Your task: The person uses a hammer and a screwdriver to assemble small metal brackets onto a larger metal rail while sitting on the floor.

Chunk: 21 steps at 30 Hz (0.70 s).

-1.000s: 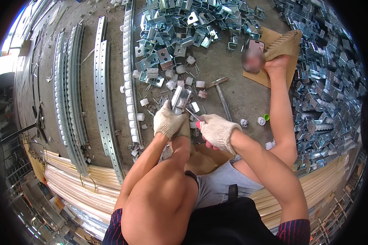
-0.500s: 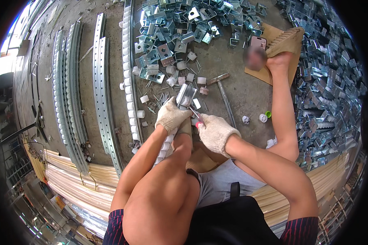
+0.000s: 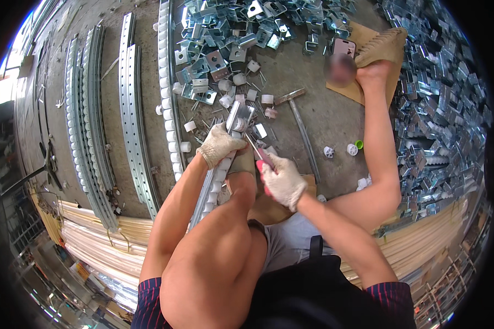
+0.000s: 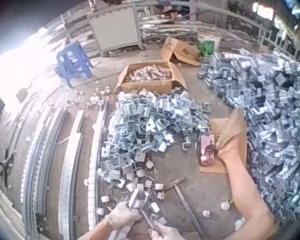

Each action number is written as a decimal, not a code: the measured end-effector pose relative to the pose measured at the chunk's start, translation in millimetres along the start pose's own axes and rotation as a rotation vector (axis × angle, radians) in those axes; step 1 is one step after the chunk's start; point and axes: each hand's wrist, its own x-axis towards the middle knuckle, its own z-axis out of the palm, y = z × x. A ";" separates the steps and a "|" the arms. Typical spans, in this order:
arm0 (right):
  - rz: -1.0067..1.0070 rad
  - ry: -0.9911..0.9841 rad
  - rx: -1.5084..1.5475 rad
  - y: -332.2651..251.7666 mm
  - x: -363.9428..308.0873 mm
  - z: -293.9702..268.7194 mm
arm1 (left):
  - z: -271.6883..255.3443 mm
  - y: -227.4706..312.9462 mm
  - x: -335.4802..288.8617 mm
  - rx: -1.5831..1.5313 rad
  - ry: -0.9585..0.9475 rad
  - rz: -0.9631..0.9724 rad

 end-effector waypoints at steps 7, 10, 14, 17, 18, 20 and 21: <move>-0.518 0.213 0.067 43.5 15.2 61.8 | -17.2 -35.6 12.8 -0.324 -0.400 0.076; -0.500 0.142 -0.114 20.5 4.0 -1.2 | 3.8 -21.4 9.6 -0.368 -0.364 -0.029; -0.505 0.158 -0.145 18.3 -36.6 -27.2 | 9.0 -17.7 5.5 -0.292 -0.250 0.028; -0.406 0.167 -0.130 17.5 -44.7 -30.4 | 11.8 -9.2 6.2 -0.141 -0.181 0.059; -0.371 0.166 -0.124 13.0 -47.0 -28.5 | 15.8 -10.7 2.5 -0.149 -0.151 0.065; -0.251 0.096 -0.208 -3.9 -56.8 -30.1 | 23.5 -7.8 -4.4 -0.153 -0.094 0.077; -0.192 0.065 -0.249 -13.8 -60.5 -30.4 | 20.3 -9.3 -4.1 -0.160 -0.105 0.086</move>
